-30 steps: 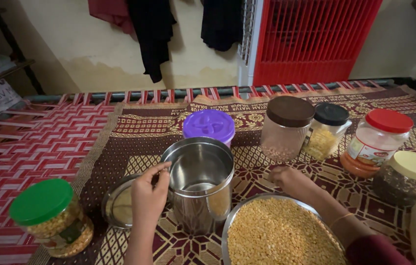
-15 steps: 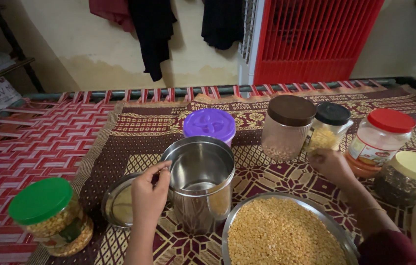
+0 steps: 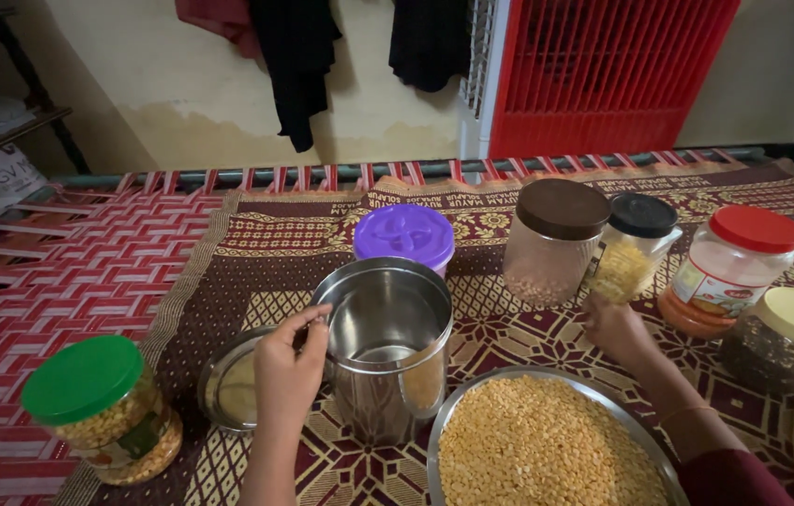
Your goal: The person opens a plastic jar of puffed snack, pours some of its contents onto a metal plate, and screws the lid back on. They then open a steel canister, pour its contents onto the plate, and wipe the canister with a cloth.
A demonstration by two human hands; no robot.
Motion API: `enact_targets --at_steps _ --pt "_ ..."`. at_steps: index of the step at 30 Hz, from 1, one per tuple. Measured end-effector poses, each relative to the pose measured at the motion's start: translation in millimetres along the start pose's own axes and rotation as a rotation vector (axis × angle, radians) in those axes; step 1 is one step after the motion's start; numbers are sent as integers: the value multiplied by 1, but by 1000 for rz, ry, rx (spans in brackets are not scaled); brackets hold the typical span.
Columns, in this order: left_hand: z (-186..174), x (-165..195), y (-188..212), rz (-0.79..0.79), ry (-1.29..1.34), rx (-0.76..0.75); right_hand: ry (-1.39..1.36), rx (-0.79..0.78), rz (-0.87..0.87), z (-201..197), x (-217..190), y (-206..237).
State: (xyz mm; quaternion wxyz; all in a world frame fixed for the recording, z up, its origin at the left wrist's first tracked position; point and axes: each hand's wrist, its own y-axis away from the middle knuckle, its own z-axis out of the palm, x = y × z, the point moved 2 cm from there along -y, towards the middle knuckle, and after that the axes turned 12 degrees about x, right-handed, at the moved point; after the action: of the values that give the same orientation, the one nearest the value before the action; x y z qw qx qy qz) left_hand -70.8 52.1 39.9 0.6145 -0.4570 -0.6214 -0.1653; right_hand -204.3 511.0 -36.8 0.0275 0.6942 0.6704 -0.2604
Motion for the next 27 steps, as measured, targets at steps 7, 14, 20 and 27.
enact_targets --at_steps 7,14,20,27 --pt "-2 -6 -1 10 16 -5 -502 -229 -81 -13 -10 2" --pt "-2 -6 0 33 31 0 -649 -514 -125 -40 -38 30" --pt "-2 -2 0 61 62 12 -300 -355 -308 -2 -48 48" --pt "-3 1 0 39 27 8 -141 -434 -214 7 -46 50"
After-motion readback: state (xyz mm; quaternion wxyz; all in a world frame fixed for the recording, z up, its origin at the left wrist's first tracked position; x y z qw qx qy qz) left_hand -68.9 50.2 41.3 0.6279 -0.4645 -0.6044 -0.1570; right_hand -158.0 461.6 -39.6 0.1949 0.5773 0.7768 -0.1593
